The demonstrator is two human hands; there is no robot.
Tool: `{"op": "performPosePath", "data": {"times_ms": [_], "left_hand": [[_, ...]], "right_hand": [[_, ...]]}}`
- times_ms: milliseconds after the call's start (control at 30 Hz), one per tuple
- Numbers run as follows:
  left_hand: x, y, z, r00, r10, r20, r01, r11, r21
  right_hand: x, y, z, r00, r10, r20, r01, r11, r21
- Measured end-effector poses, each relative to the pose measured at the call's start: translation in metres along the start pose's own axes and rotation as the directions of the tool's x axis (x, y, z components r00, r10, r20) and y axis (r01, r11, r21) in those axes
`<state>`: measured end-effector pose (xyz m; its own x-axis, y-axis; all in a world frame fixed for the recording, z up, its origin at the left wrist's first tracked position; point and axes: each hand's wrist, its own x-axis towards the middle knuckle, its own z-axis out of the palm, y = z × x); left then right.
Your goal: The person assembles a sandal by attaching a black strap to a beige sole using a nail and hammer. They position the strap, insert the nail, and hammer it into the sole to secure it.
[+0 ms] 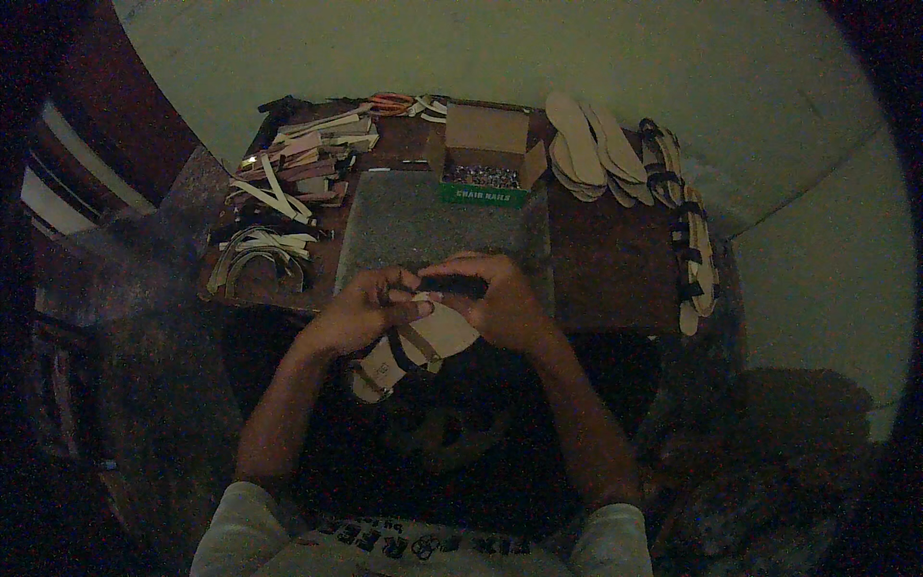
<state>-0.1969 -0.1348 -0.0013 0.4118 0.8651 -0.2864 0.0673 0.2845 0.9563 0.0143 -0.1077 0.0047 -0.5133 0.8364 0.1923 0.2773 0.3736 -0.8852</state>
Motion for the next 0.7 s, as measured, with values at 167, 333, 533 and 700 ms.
{"op": "performPosePath", "data": {"times_ms": [167, 333, 533, 700], "left_hand": [[0.0019, -0.0040, 0.0004, 0.999, -0.033, -0.039, 0.032, 0.999, -0.031], [0.0025, -0.0060, -0.0005, 0.998, -0.059, -0.036, 0.057, 0.997, -0.052], [0.0047, 0.0006, 0.0025, 0.999, 0.016, -0.030, -0.018, 0.997, -0.069], [0.0059, -0.0019, 0.0075, 0.989, 0.009, -0.149, -0.031, 0.990, -0.141]], "right_hand": [[0.0007, -0.0054, -0.0026, 0.999, -0.036, 0.022, 0.035, 0.999, 0.039], [0.0005, -0.0045, -0.0055, 0.998, -0.030, 0.054, 0.027, 0.998, 0.058], [0.0016, -0.0090, -0.0094, 0.999, 0.046, -0.007, -0.046, 0.998, 0.033], [-0.0003, -0.0055, -0.0036, 0.987, -0.081, -0.140, 0.066, 0.992, -0.105]]}}
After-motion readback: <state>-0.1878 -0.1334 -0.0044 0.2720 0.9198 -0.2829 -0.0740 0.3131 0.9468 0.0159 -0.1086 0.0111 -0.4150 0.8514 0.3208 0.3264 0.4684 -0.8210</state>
